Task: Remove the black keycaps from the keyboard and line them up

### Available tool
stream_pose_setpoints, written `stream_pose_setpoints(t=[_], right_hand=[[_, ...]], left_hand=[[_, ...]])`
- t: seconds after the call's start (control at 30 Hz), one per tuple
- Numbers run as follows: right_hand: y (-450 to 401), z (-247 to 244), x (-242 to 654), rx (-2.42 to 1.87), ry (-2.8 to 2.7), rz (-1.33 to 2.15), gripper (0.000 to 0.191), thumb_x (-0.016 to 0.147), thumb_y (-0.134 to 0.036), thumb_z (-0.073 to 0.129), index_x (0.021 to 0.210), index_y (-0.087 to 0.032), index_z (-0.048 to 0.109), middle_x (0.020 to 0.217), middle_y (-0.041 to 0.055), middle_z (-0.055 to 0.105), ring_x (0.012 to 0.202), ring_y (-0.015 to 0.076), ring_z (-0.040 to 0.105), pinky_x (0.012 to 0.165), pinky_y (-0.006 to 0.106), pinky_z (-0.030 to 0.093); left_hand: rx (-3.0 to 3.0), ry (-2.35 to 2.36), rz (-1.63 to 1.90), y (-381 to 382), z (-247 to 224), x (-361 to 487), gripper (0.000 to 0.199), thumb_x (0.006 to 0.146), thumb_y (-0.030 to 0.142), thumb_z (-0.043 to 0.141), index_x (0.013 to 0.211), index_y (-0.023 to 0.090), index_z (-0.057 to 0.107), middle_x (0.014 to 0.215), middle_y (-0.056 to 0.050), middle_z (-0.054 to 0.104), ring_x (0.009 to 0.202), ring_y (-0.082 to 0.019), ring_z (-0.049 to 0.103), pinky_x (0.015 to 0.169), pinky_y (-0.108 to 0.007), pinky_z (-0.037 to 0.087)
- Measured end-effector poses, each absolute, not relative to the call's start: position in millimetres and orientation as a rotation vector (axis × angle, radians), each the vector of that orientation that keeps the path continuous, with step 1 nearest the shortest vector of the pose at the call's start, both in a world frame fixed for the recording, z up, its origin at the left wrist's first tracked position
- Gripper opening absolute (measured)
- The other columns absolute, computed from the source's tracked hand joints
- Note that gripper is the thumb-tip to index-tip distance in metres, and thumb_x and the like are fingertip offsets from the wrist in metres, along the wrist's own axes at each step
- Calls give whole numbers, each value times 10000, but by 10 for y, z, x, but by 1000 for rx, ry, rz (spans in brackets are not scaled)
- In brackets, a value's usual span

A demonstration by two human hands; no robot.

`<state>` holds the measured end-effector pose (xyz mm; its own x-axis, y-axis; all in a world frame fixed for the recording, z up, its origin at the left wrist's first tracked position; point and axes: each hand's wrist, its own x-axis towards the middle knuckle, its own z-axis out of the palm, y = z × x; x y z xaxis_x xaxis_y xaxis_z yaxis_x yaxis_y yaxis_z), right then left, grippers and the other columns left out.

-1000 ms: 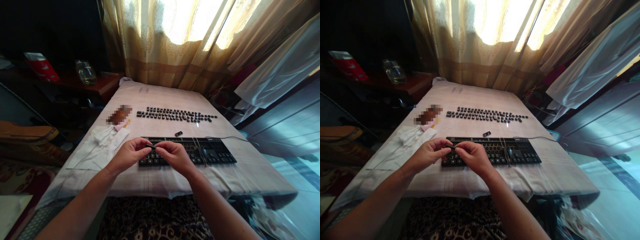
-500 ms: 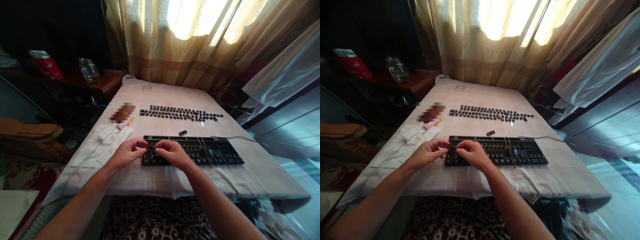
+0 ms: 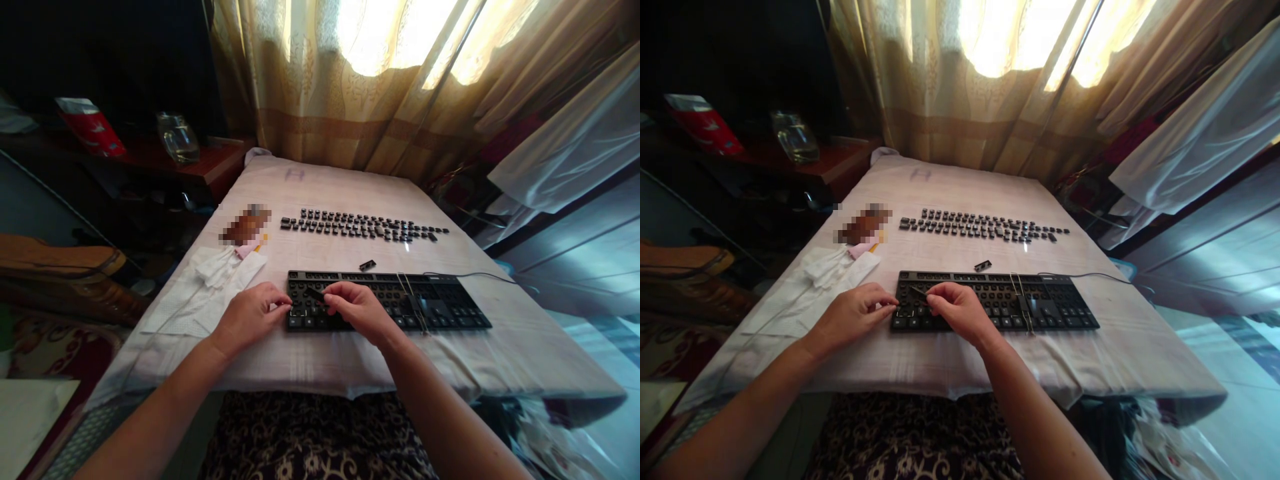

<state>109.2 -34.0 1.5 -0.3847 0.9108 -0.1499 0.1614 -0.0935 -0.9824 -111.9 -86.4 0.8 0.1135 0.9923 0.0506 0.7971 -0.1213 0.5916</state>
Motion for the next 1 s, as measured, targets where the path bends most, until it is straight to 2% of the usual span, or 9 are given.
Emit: stream_pose_setpoints(t=[0.13, 0.23, 0.47, 0.7, 1.0], right_hand=[[-374, 54, 1136, -1238, -1507, 1575, 287, 673, -435, 704, 798, -177, 699, 562, -23, 615, 485, 103, 497, 464, 229, 332], [-396, 89, 1172, -1230, -1492, 1587, 284, 671, -439, 712, 779, -176, 702, 539, -27, 601, 472, 94, 479, 447, 221, 301], [-418, 104, 1247, -1184, -1407, 1644, 299, 641, -447, 736, 748, -170, 697, 643, 5, 678, 482, 80, 488, 440, 211, 283], [-437, 86, 1311, -1181, -1357, 1670, 298, 624, -443, 744, 742, -175, 690, 702, 18, 708, 506, 85, 518, 460, 211, 310], [-444, 49, 1408, -1168, -1375, 1636, 330, 634, -468, 741, 772, -172, 696, 686, 20, 703, 511, 97, 524, 472, 223, 333]], left_hand=[[2237, 1904, 128, -863, 181, -941, 223, 918, 321, 548, 893, 239, 754, 964, -36, 699, 804, -189, 664, 640, -281, 430], [2285, 1948, -64, -840, 258, -848, 229, 920, 339, 551, 873, 228, 745, 980, -48, 696, 802, -204, 672, 608, -294, 412], [2123, 1984, -92, -761, 322, -835, 146, 870, 308, 605, 910, 273, 742, 991, -15, 723, 907, -221, 676, 677, -298, 429], [2109, 1988, -124, -744, 360, -791, 143, 859, 251, 582, 869, 241, 724, 987, -46, 715, 912, -238, 669, 698, -304, 436], [2107, 1859, -27, -728, 337, -938, 117, 845, 233, 598, 897, 242, 703, 982, -7, 720, 892, -174, 661, 733, -246, 456]])
